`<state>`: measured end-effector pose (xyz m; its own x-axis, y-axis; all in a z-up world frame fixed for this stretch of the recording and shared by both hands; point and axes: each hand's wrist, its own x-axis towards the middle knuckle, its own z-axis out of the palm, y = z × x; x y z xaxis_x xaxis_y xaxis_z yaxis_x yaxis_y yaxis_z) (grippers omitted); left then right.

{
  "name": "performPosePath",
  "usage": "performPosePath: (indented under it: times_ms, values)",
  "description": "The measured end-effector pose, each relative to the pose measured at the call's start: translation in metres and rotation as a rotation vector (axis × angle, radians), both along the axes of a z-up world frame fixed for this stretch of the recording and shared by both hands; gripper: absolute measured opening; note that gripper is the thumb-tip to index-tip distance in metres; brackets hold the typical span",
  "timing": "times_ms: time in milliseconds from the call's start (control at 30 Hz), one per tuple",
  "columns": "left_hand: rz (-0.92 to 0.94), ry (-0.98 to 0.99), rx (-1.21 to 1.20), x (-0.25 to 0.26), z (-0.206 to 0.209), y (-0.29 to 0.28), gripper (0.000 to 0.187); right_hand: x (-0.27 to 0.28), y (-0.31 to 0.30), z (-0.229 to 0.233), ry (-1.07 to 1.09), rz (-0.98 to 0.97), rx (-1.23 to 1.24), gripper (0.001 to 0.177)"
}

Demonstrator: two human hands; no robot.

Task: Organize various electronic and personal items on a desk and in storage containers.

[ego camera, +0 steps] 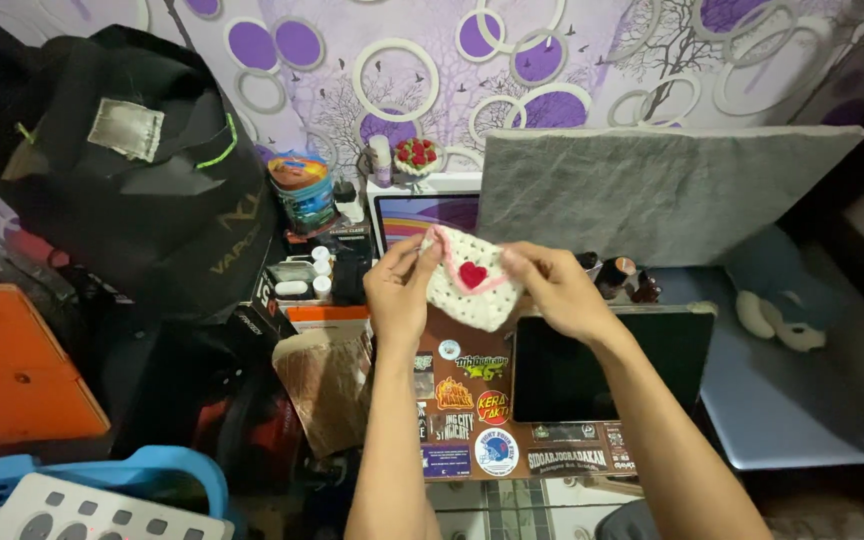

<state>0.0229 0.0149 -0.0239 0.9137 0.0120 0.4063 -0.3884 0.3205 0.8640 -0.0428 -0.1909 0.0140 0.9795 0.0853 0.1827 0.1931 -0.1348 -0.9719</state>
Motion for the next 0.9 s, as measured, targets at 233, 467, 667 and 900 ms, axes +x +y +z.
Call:
performPosePath:
  times_ms: [233, 467, 667, 900]
  values:
    - [0.009, 0.144, 0.087, -0.004, 0.005, 0.004, 0.035, 0.001, 0.004, 0.013, 0.019, -0.101, 0.046, 0.038]
    - [-0.181, 0.011, -0.021, 0.008, -0.01, 0.005, 0.037, 0.021, -0.006, 0.042, -0.152, 0.068, -0.204, 0.04]
    - [-0.16, 0.014, -0.051, 0.012, -0.014, 0.008, 0.037, 0.047, -0.002, 0.088, -0.203, 0.212, -0.547, 0.039]
    - [-0.144, 0.011, -0.097, 0.019, -0.012, 0.018, 0.032, 0.084, 0.01, 0.129, -0.305, 0.225, -0.907, 0.033]
